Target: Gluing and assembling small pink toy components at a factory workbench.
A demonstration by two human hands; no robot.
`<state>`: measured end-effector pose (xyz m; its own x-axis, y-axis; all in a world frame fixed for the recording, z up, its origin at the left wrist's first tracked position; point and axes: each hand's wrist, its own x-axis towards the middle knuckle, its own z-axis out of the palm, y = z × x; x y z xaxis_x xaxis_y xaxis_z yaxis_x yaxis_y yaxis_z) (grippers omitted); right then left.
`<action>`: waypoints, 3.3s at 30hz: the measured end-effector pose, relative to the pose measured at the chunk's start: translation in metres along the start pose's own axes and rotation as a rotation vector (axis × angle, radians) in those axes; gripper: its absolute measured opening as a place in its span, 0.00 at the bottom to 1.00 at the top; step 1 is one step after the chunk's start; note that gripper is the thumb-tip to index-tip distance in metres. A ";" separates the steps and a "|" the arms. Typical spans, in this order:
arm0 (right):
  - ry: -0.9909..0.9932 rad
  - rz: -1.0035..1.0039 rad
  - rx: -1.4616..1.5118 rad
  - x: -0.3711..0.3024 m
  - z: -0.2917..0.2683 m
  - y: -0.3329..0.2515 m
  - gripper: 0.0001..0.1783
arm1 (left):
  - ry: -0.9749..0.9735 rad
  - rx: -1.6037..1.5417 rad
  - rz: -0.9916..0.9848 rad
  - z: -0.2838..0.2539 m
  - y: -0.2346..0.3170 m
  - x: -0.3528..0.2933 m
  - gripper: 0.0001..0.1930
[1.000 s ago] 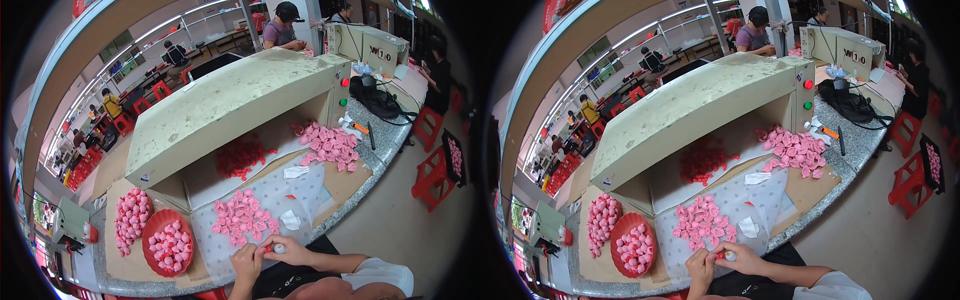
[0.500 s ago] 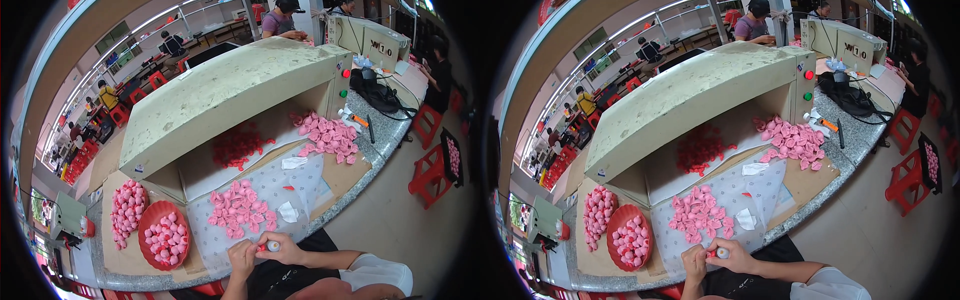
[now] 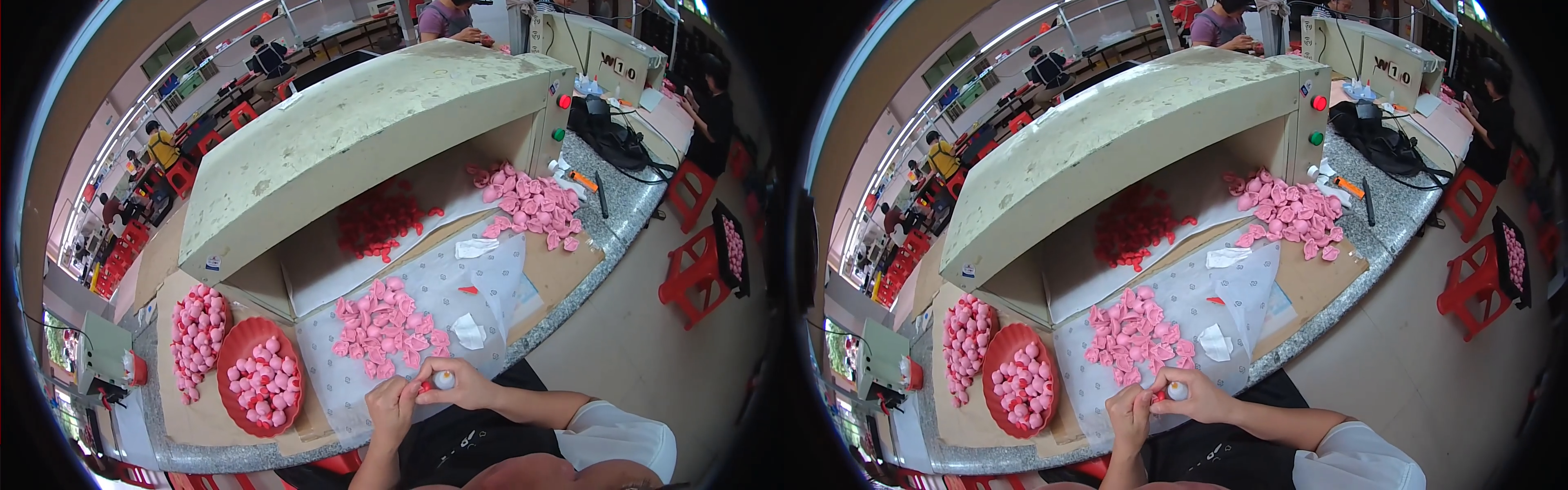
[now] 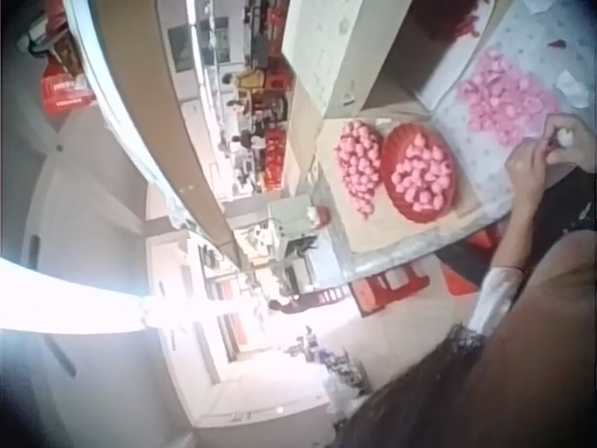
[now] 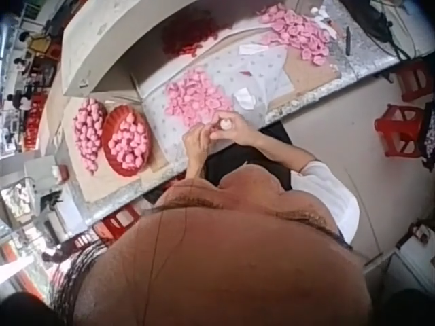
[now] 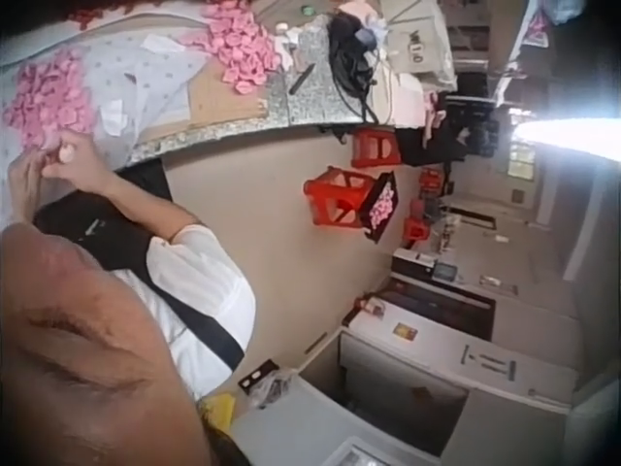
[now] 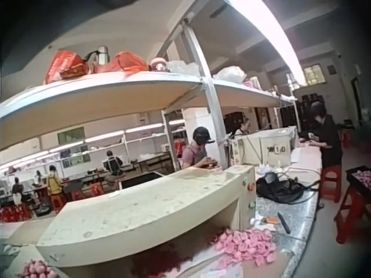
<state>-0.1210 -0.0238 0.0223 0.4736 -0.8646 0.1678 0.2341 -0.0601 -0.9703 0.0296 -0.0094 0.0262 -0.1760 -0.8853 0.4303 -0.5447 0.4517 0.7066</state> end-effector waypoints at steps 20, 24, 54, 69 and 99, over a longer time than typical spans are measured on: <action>0.027 0.367 0.890 0.000 0.002 -0.003 0.08 | 0.125 -1.006 -0.036 0.032 -0.023 -0.025 0.15; 0.029 0.363 0.829 0.005 0.000 0.002 0.10 | 0.190 -1.104 -0.113 0.032 -0.015 -0.014 0.14; 0.358 -0.563 -0.251 -0.005 -0.018 -0.035 0.25 | 0.022 -1.869 -0.582 0.039 -0.007 -0.012 0.19; 0.218 -0.515 -0.424 -0.007 -0.012 -0.034 0.28 | -0.007 -1.788 -0.559 0.041 -0.009 -0.013 0.20; 0.189 -0.521 -0.413 -0.008 -0.010 -0.036 0.26 | -0.031 -1.810 -0.540 0.042 -0.009 -0.014 0.19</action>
<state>-0.1416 -0.0201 0.0540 0.2220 -0.7415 0.6331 0.0309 -0.6437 -0.7647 0.0024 -0.0055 -0.0102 -0.3280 -0.9447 -0.0040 0.8601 -0.3004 0.4123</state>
